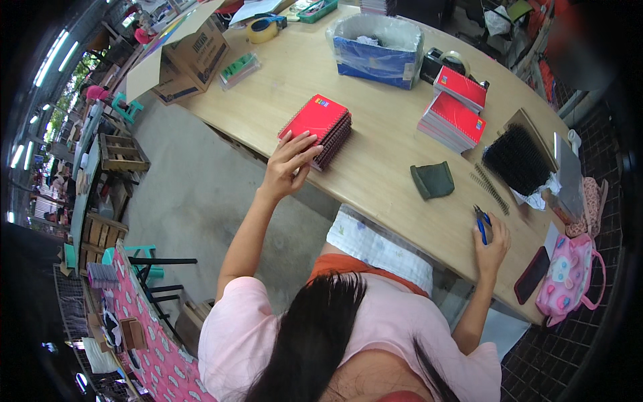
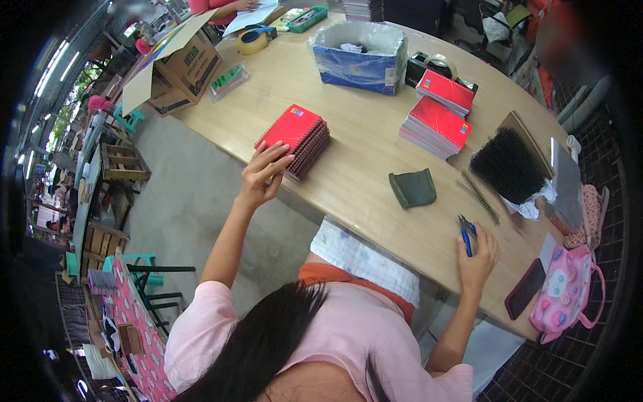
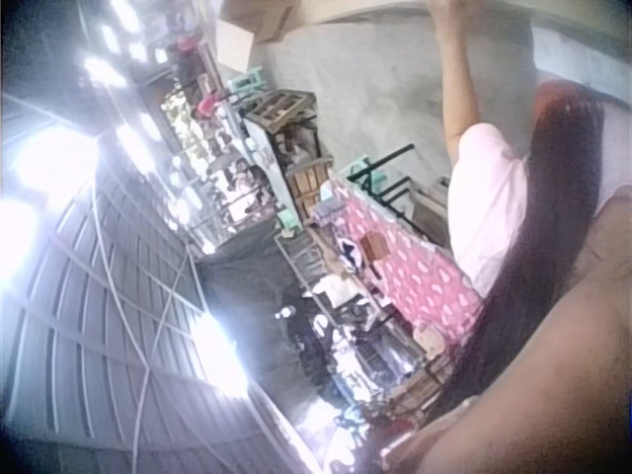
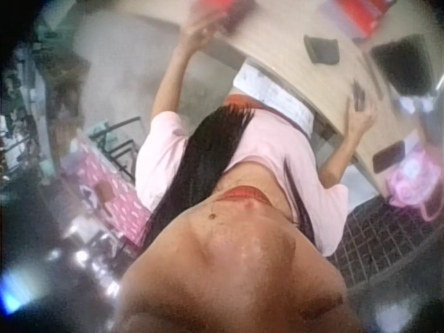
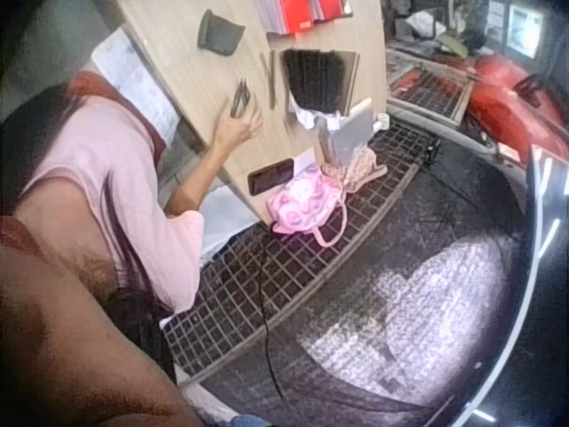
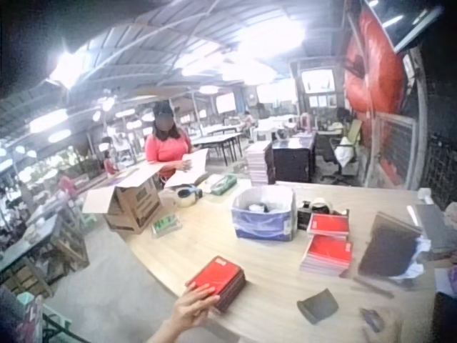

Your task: The person manually assembles notebooks by inserting spiral wire into the punched holes of red notebook covers and paper stacks, then using pliers to trim and secure the wire ends.

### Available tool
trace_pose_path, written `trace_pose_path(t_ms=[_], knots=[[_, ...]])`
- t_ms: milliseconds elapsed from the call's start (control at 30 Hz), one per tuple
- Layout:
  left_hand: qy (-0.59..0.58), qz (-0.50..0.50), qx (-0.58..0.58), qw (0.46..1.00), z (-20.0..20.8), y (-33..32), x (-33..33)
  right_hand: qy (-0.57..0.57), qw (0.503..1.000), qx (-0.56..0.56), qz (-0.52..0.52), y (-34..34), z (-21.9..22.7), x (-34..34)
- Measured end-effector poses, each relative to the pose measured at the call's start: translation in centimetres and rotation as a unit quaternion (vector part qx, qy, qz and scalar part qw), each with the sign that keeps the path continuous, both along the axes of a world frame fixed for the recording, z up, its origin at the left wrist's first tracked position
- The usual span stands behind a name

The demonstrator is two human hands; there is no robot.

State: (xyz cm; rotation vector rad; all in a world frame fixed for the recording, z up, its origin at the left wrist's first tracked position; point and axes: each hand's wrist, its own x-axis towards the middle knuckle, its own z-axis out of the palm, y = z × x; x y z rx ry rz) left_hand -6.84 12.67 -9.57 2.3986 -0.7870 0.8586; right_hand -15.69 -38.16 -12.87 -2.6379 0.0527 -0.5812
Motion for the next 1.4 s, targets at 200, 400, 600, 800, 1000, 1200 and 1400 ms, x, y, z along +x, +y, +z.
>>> trace_pose_path(t_ms=[200, 400, 600, 800, 1000, 1200, 1400], knots=[[-0.032, 0.008, -0.034, 0.999, 1.3, -2.6, -1.0, 0.002, 0.997, -0.075, -0.027, -2.0, -2.2, -1.5], [0.071, -0.044, -0.24, 0.967, 6.5, -13.7, 1.0, 0.029, 0.977, -0.108, -0.18, -1.5, -2.8, -0.2], [0.155, -0.318, -0.007, 0.935, 6.8, -24.9, 13.1, -0.051, 0.981, -0.059, -0.176, -0.2, -0.6, 0.2], [0.172, -0.494, 0.321, 0.789, 6.2, -34.4, 24.1, -0.071, 0.976, 0.022, -0.206, -2.7, -1.8, -3.2], [0.241, -0.481, 0.432, 0.724, 6.6, -38.9, 25.7, -0.065, 0.962, 0.109, -0.243, -4.6, -2.2, -4.9], [0.192, -0.457, 0.406, 0.768, 6.9, -36.8, 25.7, -0.106, 0.974, 0.123, -0.155, -3.6, -0.9, -1.2], [0.023, -0.295, 0.333, 0.895, 16.5, -32.9, 18.8, -0.134, 0.974, 0.138, -0.118, -2.5, -0.6, 0.5]])
